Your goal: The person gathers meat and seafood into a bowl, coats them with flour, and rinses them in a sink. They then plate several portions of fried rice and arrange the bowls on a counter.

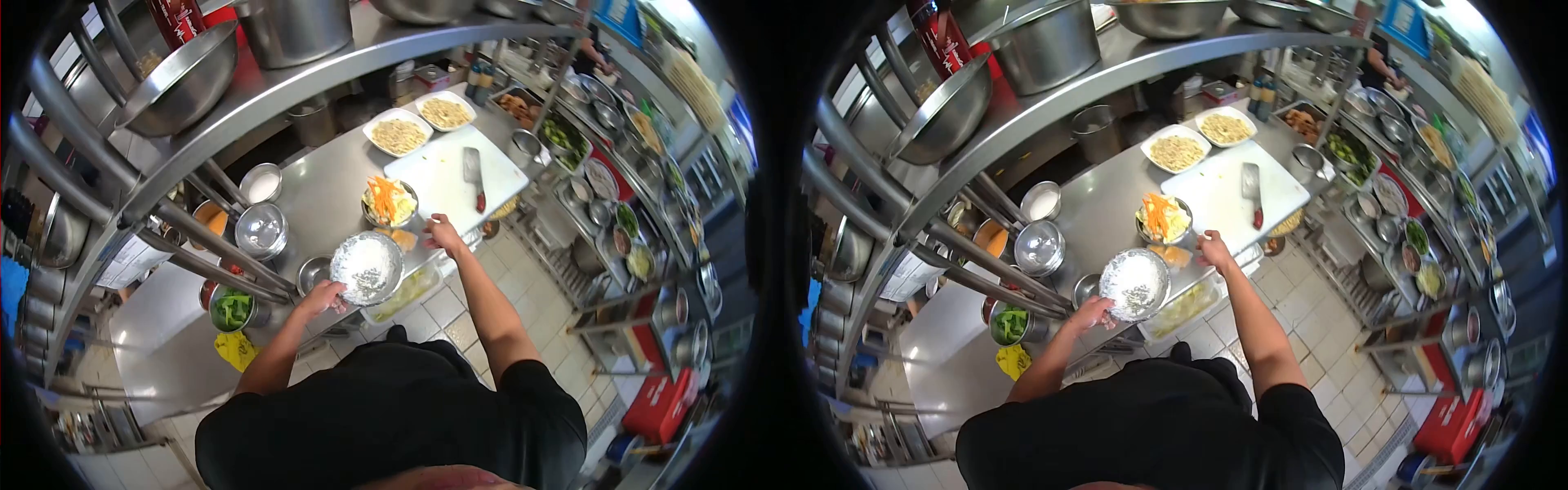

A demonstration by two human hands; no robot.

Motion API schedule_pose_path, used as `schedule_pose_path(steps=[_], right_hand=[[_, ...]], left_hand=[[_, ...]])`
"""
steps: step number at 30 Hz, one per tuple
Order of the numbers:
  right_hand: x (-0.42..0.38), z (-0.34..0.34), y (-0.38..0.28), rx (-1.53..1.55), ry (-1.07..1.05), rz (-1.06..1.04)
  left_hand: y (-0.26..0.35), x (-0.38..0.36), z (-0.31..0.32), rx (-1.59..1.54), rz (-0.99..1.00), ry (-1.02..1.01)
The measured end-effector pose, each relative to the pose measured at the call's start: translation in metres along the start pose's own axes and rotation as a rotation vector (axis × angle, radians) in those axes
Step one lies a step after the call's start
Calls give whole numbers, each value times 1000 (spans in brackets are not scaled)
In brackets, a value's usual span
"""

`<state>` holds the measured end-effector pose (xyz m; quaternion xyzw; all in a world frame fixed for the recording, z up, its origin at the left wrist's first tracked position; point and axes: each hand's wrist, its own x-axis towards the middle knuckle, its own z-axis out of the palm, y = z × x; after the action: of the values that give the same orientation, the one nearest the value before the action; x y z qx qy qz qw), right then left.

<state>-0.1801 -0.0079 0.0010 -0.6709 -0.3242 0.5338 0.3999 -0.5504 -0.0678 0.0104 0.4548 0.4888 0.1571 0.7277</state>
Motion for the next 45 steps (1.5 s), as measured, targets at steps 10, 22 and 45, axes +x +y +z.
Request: schedule_pose_path(steps=[10, 22, 45], right_hand=[[174, 80, -35, -224, -285, 4], [308, 29, -72, -76, -61, 15], [328, -105, -91, 26, -262, -107]], left_hand=[[7, -25, 58, -416, 84, 630], [3, 8, 213, -730, 254, 1029], [2, -18, 267, -832, 246, 1194]])
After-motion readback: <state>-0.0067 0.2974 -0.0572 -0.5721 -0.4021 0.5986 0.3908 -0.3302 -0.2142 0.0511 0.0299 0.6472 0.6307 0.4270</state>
